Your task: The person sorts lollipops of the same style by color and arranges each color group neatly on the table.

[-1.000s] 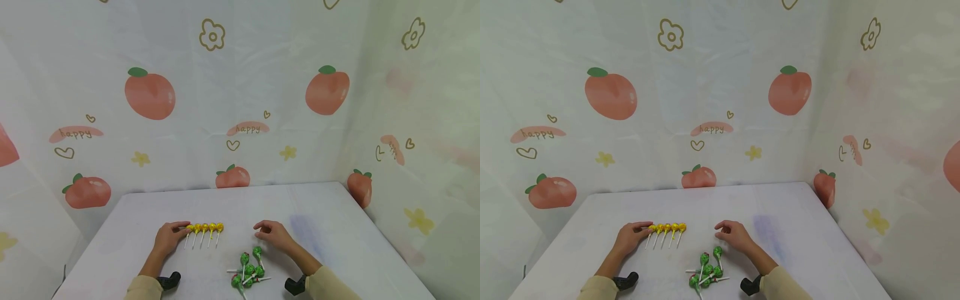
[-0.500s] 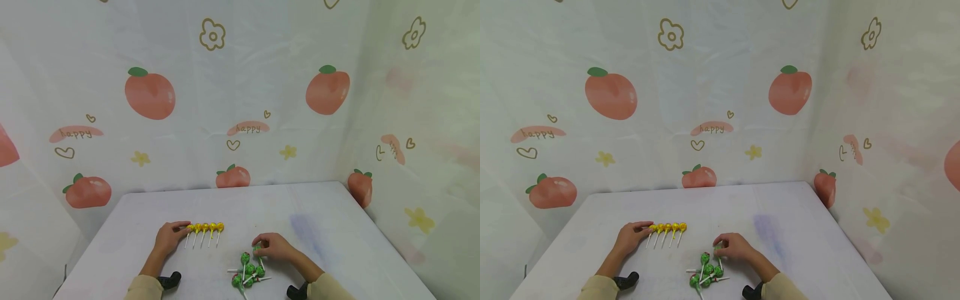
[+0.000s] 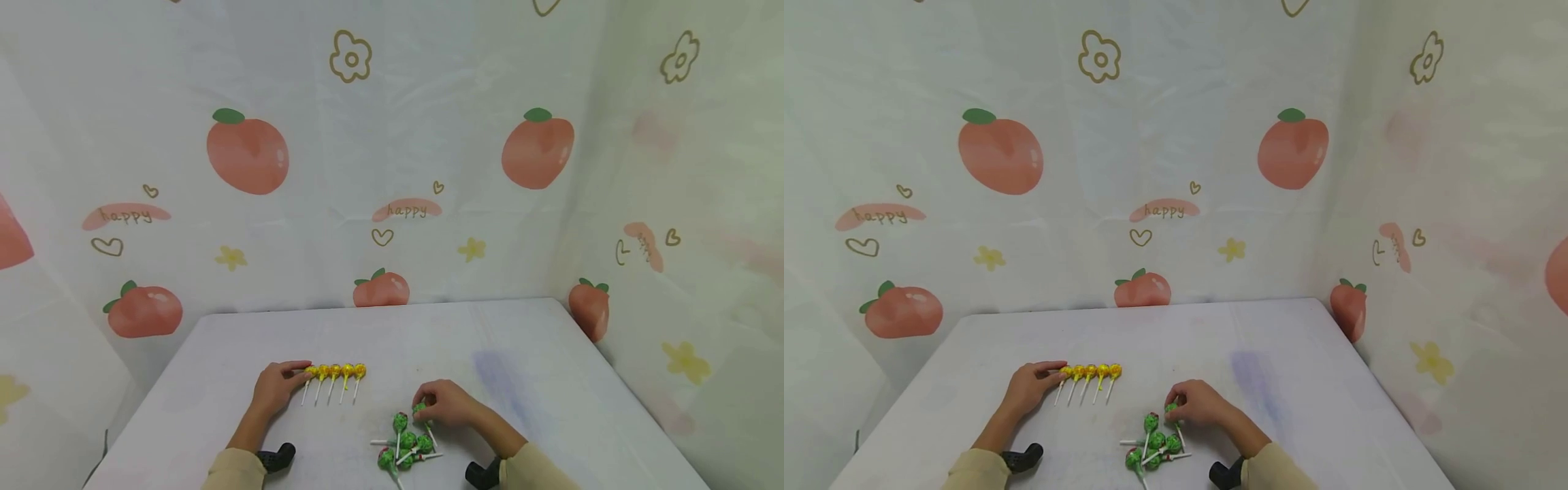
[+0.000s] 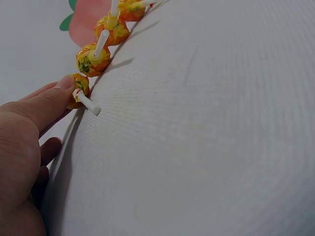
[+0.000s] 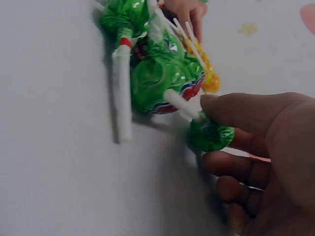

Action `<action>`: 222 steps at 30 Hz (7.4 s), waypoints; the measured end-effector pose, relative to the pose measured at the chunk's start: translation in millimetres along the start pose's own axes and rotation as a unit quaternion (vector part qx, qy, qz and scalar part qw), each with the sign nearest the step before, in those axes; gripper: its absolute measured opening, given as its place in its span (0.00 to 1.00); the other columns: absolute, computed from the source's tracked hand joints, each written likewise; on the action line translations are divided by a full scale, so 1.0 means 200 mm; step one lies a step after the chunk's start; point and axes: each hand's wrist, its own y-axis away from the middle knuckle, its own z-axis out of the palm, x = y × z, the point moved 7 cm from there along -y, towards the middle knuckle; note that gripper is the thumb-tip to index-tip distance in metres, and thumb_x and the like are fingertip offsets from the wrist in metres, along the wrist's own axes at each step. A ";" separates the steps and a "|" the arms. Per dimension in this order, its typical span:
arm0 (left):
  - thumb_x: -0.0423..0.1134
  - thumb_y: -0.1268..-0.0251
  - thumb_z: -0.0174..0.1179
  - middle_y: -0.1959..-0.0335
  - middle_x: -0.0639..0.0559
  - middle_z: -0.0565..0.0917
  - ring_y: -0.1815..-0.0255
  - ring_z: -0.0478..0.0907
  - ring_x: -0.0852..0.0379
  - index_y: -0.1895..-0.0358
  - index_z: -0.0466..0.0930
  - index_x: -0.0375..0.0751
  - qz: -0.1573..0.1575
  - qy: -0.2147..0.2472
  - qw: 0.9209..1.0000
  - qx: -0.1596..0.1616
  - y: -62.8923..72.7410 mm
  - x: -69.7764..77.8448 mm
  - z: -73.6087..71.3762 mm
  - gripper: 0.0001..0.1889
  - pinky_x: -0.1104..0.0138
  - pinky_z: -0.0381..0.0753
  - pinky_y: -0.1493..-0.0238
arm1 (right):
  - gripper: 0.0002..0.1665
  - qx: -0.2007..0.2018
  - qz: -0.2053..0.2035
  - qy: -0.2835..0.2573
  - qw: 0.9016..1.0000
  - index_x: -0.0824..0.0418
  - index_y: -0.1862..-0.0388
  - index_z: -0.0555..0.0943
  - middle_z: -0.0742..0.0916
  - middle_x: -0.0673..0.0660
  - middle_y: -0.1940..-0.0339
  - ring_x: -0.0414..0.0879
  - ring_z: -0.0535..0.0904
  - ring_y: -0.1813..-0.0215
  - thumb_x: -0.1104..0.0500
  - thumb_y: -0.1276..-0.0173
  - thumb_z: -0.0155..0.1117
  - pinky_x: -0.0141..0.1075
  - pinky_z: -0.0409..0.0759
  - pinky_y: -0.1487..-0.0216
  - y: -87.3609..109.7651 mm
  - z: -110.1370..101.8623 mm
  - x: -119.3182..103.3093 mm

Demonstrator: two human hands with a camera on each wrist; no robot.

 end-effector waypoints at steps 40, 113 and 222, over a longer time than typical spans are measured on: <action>0.45 0.41 0.69 0.61 0.49 0.82 0.60 0.75 0.51 0.51 0.87 0.47 0.001 -0.009 1.000 -0.004 0.00 0.00 0.00 0.16 0.52 0.74 0.56 | 0.12 0.200 0.038 -0.045 0.978 0.57 0.58 0.83 0.81 0.49 0.74 0.44 0.73 0.74 0.58 0.40 0.73 0.38 0.72 0.73 -0.19 -0.15 0.07; 0.46 0.42 0.70 0.60 0.49 0.82 0.60 0.74 0.51 0.52 0.88 0.47 -0.013 0.008 1.000 -0.001 0.00 0.00 0.00 0.16 0.54 0.73 0.57 | 0.11 0.147 0.020 -0.019 0.989 0.58 0.59 0.85 0.81 0.47 0.68 0.43 0.74 0.66 0.58 0.41 0.74 0.36 0.73 0.66 -0.29 -0.11 0.11; 0.44 0.42 0.69 0.58 0.47 0.83 0.55 0.76 0.46 0.52 0.88 0.46 -0.003 0.018 1.000 0.006 0.00 -0.01 0.01 0.15 0.50 0.74 0.52 | 0.11 0.092 -0.032 -0.062 0.993 0.54 0.64 0.83 0.77 0.45 0.73 0.36 0.71 0.71 0.55 0.44 0.76 0.31 0.71 0.70 0.01 0.08 -0.09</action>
